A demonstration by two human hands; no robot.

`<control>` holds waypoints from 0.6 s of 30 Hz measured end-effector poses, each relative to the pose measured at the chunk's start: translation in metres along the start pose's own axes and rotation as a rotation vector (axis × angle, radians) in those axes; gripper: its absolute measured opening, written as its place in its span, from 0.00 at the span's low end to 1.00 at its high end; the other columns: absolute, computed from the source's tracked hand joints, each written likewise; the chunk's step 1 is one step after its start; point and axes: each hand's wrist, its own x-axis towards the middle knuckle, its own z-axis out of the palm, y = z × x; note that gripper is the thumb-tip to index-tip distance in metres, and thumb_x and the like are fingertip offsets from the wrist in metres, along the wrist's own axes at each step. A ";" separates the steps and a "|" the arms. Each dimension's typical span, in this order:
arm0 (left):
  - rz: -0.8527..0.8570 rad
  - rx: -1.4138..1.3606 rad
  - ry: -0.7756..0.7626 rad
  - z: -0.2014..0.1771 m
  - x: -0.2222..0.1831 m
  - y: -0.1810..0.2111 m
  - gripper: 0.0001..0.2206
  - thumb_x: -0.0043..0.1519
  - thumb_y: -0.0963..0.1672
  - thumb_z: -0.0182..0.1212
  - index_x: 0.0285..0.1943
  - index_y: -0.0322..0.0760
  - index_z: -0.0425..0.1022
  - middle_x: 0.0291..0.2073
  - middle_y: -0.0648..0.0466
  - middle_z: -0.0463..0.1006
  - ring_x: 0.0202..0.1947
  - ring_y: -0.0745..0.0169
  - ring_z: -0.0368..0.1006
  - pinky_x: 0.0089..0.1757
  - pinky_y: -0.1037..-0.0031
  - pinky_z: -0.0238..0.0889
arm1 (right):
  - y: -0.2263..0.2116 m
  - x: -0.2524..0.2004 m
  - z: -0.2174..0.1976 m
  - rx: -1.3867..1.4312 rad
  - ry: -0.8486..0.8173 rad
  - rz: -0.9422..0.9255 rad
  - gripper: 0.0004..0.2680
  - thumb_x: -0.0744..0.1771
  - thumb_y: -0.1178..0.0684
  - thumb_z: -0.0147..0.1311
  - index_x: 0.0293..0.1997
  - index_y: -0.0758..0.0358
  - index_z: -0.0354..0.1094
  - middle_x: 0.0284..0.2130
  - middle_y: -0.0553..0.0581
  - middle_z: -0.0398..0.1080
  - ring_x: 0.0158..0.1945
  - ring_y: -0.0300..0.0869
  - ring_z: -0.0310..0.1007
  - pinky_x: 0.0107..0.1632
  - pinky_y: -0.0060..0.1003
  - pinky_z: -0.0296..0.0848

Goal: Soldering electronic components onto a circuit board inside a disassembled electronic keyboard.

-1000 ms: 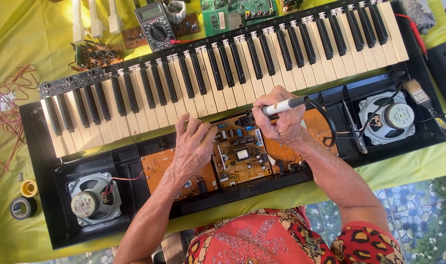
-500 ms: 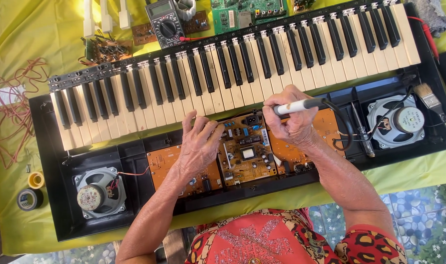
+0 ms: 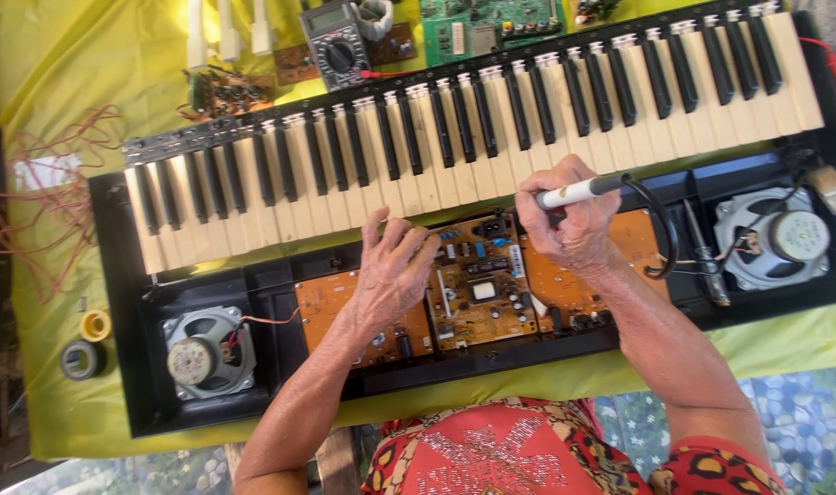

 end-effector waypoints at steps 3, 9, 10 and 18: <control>-0.008 0.015 -0.017 -0.009 0.004 0.002 0.04 0.61 0.38 0.56 0.38 0.38 0.76 0.34 0.51 0.71 0.40 0.53 0.68 0.60 0.46 0.55 | 0.007 -0.006 0.001 0.013 -0.013 -0.007 0.03 0.67 0.60 0.65 0.36 0.66 0.74 0.24 0.58 0.66 0.26 0.52 0.70 0.32 0.39 0.70; -0.023 0.045 -0.080 -0.011 -0.008 0.000 0.07 0.59 0.34 0.57 0.44 0.31 0.76 0.36 0.47 0.75 0.43 0.50 0.65 0.61 0.46 0.53 | 0.012 -0.028 -0.003 -0.160 -0.161 0.073 0.05 0.73 0.63 0.62 0.40 0.72 0.78 0.34 0.63 0.74 0.30 0.50 0.67 0.36 0.44 0.59; -0.026 0.002 -0.120 -0.003 -0.014 -0.003 0.08 0.59 0.35 0.60 0.46 0.32 0.77 0.37 0.48 0.76 0.45 0.52 0.66 0.62 0.48 0.53 | 0.022 -0.036 -0.002 -0.167 -0.158 0.106 0.03 0.74 0.65 0.63 0.44 0.75 0.79 0.34 0.63 0.73 0.30 0.49 0.66 0.35 0.44 0.59; -0.028 0.092 -0.108 0.002 -0.020 -0.005 0.05 0.61 0.38 0.62 0.45 0.34 0.78 0.36 0.50 0.74 0.46 0.52 0.67 0.64 0.47 0.54 | 0.010 -0.040 -0.009 -0.021 -0.381 0.474 0.05 0.86 0.64 0.47 0.62 0.82 0.65 0.51 0.74 0.66 0.51 0.60 0.69 0.54 0.52 0.69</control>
